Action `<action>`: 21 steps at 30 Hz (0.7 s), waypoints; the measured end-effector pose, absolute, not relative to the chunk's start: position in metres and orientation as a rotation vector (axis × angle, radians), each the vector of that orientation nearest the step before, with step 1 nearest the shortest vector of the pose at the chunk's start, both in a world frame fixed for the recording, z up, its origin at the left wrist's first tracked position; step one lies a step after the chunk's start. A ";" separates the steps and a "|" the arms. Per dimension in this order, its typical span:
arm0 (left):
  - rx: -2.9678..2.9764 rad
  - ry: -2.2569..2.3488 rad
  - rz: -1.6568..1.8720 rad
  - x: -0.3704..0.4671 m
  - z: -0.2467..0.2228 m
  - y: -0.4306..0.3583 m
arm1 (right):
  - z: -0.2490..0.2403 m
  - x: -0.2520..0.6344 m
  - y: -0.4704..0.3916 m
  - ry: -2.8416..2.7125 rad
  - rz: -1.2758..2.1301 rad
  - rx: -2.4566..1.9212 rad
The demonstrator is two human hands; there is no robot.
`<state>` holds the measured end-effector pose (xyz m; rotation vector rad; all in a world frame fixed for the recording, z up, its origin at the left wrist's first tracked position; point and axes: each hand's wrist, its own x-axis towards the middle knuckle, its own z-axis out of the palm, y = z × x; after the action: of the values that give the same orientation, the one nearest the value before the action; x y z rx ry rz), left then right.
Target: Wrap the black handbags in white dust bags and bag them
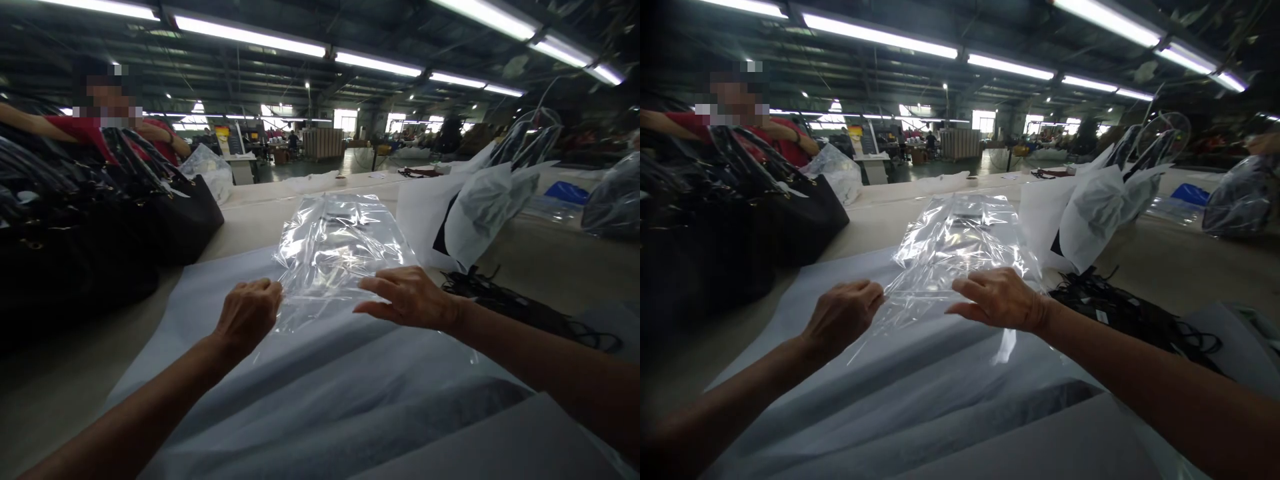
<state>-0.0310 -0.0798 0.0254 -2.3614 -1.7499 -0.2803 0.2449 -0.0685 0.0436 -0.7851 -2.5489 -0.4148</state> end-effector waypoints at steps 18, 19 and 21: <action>-2.001 -2.816 -0.473 -0.141 0.005 -0.124 | -0.011 0.349 -0.091 -1.772 0.607 -1.890; -1.921 -3.065 -0.748 -0.140 0.006 -0.127 | -0.009 0.348 -0.095 -1.522 0.829 -1.865; -1.664 -3.386 -1.366 -0.139 0.007 -0.137 | -0.006 0.346 -0.104 -1.157 1.112 -1.690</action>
<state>-0.1389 -0.1365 0.0070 -1.6636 -3.3856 -1.3658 0.3456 -0.1039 -0.0061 -1.6903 -1.1571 1.1119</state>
